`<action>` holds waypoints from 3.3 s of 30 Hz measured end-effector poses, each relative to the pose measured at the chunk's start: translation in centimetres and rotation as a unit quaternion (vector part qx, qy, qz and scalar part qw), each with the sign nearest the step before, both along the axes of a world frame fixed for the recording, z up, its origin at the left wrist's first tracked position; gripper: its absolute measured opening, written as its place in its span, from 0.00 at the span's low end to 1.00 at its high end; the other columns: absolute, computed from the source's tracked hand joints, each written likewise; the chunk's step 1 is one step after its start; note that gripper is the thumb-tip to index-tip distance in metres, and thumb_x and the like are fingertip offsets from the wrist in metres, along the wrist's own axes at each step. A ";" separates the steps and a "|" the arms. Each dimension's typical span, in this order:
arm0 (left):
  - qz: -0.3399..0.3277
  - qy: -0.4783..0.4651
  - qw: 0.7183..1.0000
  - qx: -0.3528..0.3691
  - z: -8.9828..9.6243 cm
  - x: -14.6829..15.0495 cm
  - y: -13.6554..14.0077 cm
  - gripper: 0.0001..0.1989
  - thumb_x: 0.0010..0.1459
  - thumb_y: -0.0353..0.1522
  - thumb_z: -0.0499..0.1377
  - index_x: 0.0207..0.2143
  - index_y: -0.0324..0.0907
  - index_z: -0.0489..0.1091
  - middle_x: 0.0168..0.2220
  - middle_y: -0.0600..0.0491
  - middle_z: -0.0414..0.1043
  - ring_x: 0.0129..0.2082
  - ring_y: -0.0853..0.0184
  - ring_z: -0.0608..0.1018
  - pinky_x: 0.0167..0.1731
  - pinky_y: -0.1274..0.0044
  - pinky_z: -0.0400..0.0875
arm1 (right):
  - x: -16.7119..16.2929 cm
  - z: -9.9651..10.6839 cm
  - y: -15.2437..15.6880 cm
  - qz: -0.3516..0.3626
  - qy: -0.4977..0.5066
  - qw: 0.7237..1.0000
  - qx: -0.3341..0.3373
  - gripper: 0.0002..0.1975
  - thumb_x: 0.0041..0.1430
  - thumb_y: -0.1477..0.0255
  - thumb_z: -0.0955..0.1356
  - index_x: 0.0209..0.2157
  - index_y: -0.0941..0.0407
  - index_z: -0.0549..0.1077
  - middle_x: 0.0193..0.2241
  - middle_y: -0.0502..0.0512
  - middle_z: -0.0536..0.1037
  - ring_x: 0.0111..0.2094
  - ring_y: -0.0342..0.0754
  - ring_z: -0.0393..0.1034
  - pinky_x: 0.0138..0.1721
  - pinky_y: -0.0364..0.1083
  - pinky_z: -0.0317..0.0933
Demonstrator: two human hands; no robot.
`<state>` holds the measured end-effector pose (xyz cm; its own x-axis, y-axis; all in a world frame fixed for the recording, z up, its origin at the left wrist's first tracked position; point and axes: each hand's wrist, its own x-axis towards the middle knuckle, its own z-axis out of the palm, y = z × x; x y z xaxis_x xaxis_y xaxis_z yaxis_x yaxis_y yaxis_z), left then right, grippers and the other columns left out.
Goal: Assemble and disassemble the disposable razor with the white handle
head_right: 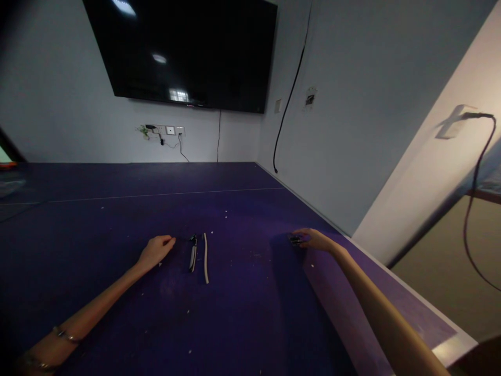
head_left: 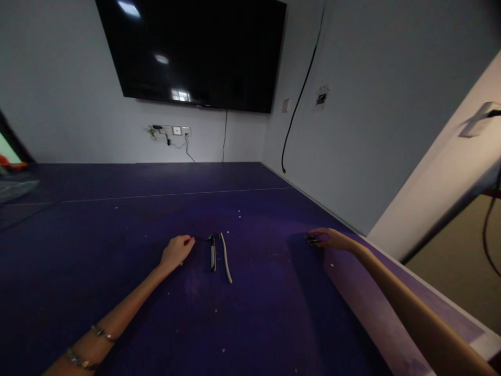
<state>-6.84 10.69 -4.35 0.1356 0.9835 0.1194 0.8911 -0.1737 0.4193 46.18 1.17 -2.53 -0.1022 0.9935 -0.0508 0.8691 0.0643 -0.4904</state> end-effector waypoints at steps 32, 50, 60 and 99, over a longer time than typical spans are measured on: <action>0.046 0.046 0.997 0.028 -0.7 1.3 -1.9 0.17 0.59 0.38 0.47 0.29 0.42 0.73 0.30 0.51 0.75 0.32 0.66 0.75 0.29 0.78 0.61 | -24.0 -2.1 6.8 0.213 0.104 0.968 0.079 0.23 0.45 0.69 0.71 0.45 0.55 0.67 0.43 0.56 0.72 0.44 0.50 0.65 0.45 0.50 0.60; 0.037 0.058 0.997 0.035 -1.0 1.3 -1.8 0.16 0.59 0.37 0.47 0.29 0.43 0.73 0.31 0.50 0.75 0.32 0.65 0.75 0.29 0.78 0.61 | -23.2 -2.6 7.2 0.208 0.121 0.969 0.061 0.23 0.45 0.67 0.71 0.46 0.52 0.68 0.45 0.55 0.71 0.45 0.51 0.65 0.39 0.48 0.62; 0.030 0.038 0.998 0.037 -0.9 1.1 -1.8 0.17 0.60 0.37 0.46 0.27 0.43 0.71 0.29 0.52 0.74 0.30 0.66 0.75 0.28 0.79 0.60 | -22.9 -2.5 6.9 0.195 0.138 0.969 0.062 0.28 0.45 0.64 0.71 0.50 0.54 0.67 0.46 0.57 0.71 0.45 0.51 0.66 0.39 0.48 0.64; -0.017 0.132 0.989 0.067 -2.4 -3.0 -0.3 0.25 0.61 0.42 0.44 0.57 0.44 0.58 0.61 0.44 0.54 0.61 0.51 0.53 0.55 0.57 0.48 | -16.2 -6.8 5.9 0.032 -0.100 0.976 0.193 0.23 0.61 0.61 0.57 0.54 0.52 0.65 0.57 0.57 0.63 0.59 0.55 0.53 0.57 0.59 0.47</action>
